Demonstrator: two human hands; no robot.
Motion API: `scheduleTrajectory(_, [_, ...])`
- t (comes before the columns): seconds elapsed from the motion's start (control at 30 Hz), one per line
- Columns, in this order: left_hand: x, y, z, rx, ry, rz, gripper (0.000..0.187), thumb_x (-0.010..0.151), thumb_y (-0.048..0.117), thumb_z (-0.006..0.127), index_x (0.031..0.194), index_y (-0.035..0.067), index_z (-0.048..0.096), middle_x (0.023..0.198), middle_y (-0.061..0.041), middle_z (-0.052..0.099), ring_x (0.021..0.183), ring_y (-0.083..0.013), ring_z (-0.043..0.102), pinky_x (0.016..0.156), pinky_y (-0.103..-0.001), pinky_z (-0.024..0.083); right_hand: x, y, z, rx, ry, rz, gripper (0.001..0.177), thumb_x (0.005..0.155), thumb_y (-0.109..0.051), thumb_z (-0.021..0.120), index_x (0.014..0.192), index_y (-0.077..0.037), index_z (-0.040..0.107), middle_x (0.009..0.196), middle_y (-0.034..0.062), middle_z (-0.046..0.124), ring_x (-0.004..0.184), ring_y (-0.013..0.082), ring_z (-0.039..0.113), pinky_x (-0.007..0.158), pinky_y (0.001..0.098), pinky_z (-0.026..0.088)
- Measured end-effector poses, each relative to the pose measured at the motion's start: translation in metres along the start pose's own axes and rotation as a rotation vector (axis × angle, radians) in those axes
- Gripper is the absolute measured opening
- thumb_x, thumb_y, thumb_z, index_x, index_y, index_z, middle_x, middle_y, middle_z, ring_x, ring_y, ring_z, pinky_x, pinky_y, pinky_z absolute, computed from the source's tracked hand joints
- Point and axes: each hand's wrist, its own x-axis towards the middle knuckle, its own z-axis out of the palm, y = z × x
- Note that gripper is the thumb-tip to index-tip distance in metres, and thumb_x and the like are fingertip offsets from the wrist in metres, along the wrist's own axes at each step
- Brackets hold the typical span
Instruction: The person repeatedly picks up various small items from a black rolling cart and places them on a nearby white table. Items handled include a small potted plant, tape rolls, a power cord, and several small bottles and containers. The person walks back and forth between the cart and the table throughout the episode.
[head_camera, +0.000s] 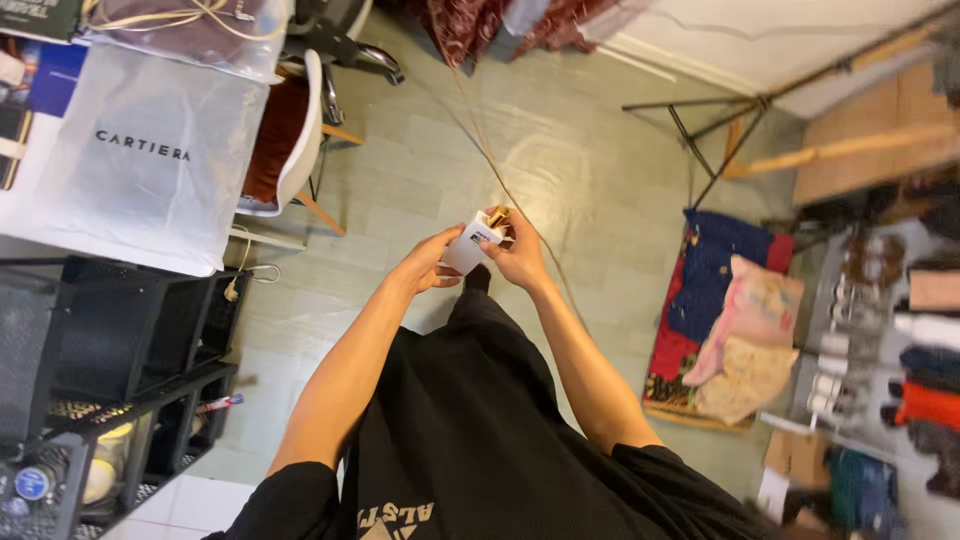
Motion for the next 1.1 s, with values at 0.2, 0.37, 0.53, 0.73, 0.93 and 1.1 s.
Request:
scheduleTrajectory(0.2, [-0.007,0.068,-0.031,-0.25,0.12,0.142,0.066,0.087,0.062,0.061,0.136,0.019,0.058,0.123,-0.012,0.059,0.096,-0.0273,0.063,0.081,-0.046,0.057,0.122,-0.056,0.005,-0.127,-0.382,-0.181,0.051,0.08,-0.001,0.08,0.127,-0.004,0.061,0.111,0.0092,0.07,0.099,0.0199,0.073,0.084,0.0336,0.063])
scheduleTrajectory(0.37, [0.001,0.091,-0.08,-0.531,0.265,0.239,0.07,0.084,0.06,0.067,0.142,0.023,0.052,0.133,-0.011,0.05,0.104,-0.0317,0.058,0.083,-0.049,0.057,0.2,-0.098,0.06,-0.238,-0.615,-0.311,0.056,0.078,-0.005,0.082,0.129,-0.003,0.058,0.118,0.0084,0.067,0.105,0.0206,0.069,0.086,0.0345,0.063])
scheduleTrajectory(0.53, [0.008,0.128,-0.156,-0.724,0.341,0.398,0.078,0.083,0.062,0.071,0.143,0.018,0.05,0.137,-0.011,0.046,0.108,-0.0335,0.054,0.087,-0.051,0.054,0.268,-0.141,0.145,-0.365,-0.754,-0.493,0.045,0.084,-0.007,0.084,0.125,-0.003,0.064,0.109,0.0106,0.073,0.098,0.0205,0.072,0.09,0.0339,0.059])
scheduleTrajectory(0.73, [-0.017,0.195,-0.252,-0.728,0.434,0.593,0.073,0.081,0.062,0.068,0.136,0.017,0.054,0.13,-0.01,0.058,0.112,-0.03,0.059,0.092,-0.048,0.05,0.348,-0.209,0.251,-0.387,-0.814,-0.644,0.044,0.082,-0.011,0.084,0.121,-0.002,0.065,0.11,0.0101,0.069,0.097,0.0202,0.072,0.085,0.0321,0.062])
scheduleTrajectory(0.93, [-0.036,0.22,-0.333,-0.855,0.621,0.782,0.059,0.091,0.054,0.059,0.135,0.016,0.051,0.127,-0.009,0.06,0.107,-0.0258,0.062,0.09,-0.043,0.05,0.41,-0.267,0.349,-0.449,-0.924,-0.741,0.042,0.078,-0.009,0.09,0.113,0.0,0.068,0.105,0.0087,0.071,0.094,0.0185,0.073,0.083,0.0304,0.061])
scheduleTrajectory(1.1, [-0.041,0.212,-0.373,-1.065,0.794,0.796,0.046,0.094,0.044,0.058,0.13,0.015,0.052,0.119,-0.006,0.067,0.093,-0.0215,0.069,0.08,-0.037,0.047,0.439,-0.292,0.435,-0.334,-1.084,-0.724,0.036,0.08,-0.004,0.087,0.111,0.0,0.069,0.106,0.0089,0.07,0.096,0.0184,0.073,0.082,0.0301,0.062])
